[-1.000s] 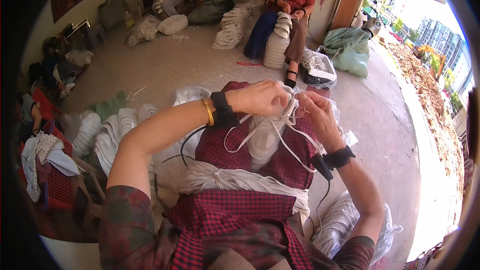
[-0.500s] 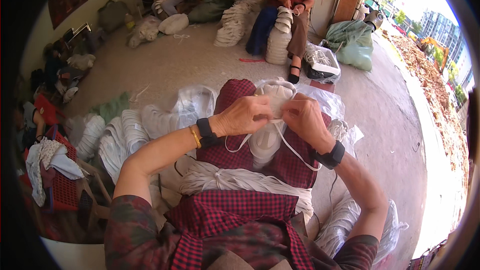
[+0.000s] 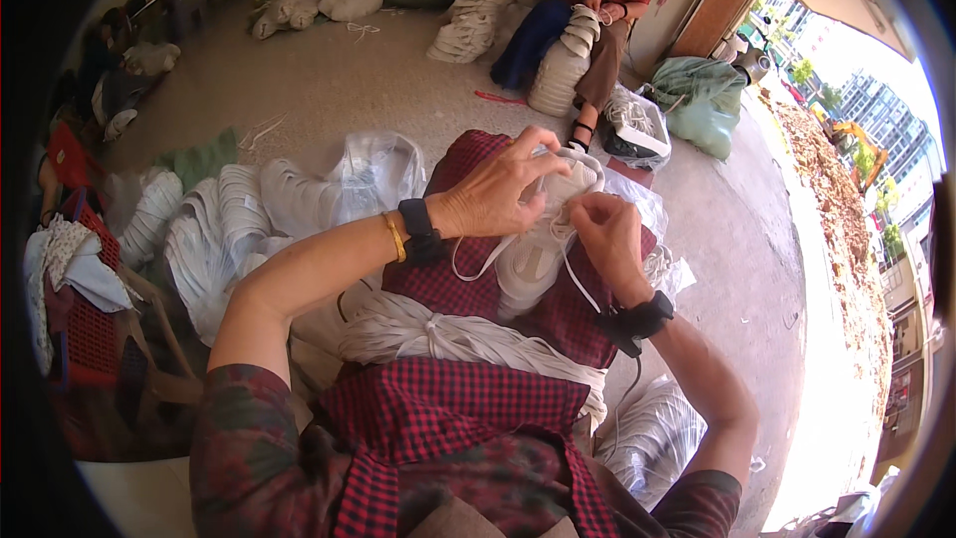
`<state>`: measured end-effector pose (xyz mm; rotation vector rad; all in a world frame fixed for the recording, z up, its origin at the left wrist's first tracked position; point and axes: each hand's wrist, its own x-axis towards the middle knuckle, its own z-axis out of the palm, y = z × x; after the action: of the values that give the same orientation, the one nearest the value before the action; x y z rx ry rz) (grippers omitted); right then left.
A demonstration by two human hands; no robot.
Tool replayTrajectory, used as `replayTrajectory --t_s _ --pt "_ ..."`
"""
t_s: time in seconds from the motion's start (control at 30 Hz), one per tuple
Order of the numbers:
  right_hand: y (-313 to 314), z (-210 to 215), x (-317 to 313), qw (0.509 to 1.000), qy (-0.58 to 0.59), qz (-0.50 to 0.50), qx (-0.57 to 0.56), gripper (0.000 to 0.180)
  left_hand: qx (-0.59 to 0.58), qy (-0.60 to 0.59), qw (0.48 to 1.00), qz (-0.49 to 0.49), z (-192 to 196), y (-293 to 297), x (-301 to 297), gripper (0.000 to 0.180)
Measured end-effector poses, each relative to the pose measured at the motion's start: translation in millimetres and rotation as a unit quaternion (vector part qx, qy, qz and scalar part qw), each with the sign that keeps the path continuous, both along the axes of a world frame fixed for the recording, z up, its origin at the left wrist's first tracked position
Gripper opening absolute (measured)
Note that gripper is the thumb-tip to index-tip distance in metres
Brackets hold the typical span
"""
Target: Lacing a white athletic shoe in a factory setting.
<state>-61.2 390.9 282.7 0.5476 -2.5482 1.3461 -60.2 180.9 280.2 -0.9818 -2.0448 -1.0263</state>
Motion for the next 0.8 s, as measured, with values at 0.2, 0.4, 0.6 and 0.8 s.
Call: replayTrajectory --t_s 0.2,0.4,0.6,0.8 --pt "-1.9 14.3 0.9 0.988 -0.136 0.068 -0.035 0.025 -0.105 -0.177 0.979 0.005 12.2 -6.0 -46.6 0.048" --pt "-1.4 21.0 3.2 0.983 0.048 0.028 0.172 0.019 -0.169 -0.255 0.952 -0.034 37.9 -2.4 -52.7 0.046" --pt "-1.3 13.2 5.7 0.965 0.13 0.035 0.226 0.012 -0.269 -0.304 0.91 -0.088 39.0 -2.9 -63.7 0.041" --pt "-12.3 -1.2 3.1 0.988 0.054 -0.021 0.143 0.014 -0.16 -0.363 0.899 -0.188 25.9 -15.6 -72.3 0.042"
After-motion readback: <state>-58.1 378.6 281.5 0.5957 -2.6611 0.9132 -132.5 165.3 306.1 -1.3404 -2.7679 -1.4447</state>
